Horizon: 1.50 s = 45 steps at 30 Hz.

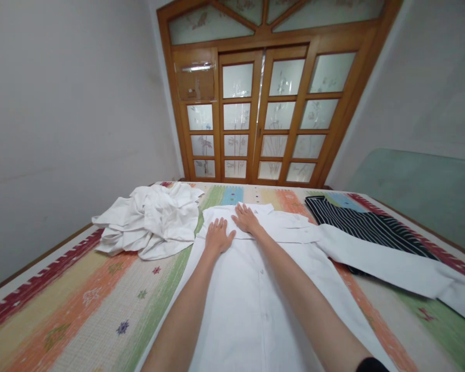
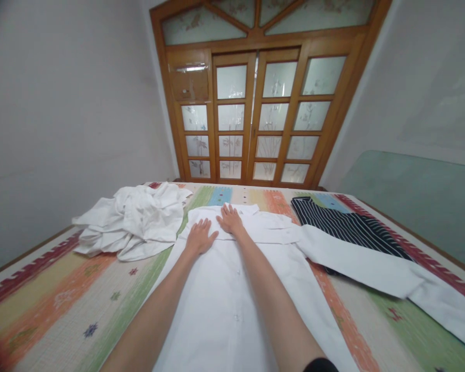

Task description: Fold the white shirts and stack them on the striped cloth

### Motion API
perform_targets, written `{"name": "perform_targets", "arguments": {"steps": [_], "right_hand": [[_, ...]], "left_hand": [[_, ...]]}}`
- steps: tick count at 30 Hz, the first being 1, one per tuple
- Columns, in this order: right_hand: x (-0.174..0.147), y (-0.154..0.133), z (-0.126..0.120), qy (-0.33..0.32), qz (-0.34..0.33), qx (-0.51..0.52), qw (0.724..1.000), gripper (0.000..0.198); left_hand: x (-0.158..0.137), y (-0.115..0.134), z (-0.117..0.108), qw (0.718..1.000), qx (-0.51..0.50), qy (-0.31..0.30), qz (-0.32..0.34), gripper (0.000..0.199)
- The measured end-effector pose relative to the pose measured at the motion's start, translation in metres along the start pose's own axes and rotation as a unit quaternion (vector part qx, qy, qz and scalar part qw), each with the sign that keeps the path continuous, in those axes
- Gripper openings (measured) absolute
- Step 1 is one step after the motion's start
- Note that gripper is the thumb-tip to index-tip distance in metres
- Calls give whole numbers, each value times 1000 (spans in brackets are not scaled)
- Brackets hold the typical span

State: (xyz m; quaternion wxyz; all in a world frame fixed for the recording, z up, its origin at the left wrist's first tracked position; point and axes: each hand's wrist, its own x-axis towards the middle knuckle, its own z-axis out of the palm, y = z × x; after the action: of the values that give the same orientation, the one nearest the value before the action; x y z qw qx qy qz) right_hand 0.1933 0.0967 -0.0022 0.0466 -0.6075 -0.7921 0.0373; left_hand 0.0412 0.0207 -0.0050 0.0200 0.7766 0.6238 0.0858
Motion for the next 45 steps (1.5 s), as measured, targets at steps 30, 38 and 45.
{"name": "perform_targets", "arguments": {"steps": [30, 38, 45], "right_hand": [[-180, 205, -63, 134, 264, -66, 953, 39], [-187, 243, -60, 96, 279, -42, 955, 40], [-187, 253, -64, 99, 264, -25, 959, 24]], "left_hand": [[-1, -2, -5, 999, 23, -11, 27, 73], [-3, -1, -8, 1000, 19, -16, 18, 70], [-2, -2, -6, 1000, 17, -9, 22, 69]]}}
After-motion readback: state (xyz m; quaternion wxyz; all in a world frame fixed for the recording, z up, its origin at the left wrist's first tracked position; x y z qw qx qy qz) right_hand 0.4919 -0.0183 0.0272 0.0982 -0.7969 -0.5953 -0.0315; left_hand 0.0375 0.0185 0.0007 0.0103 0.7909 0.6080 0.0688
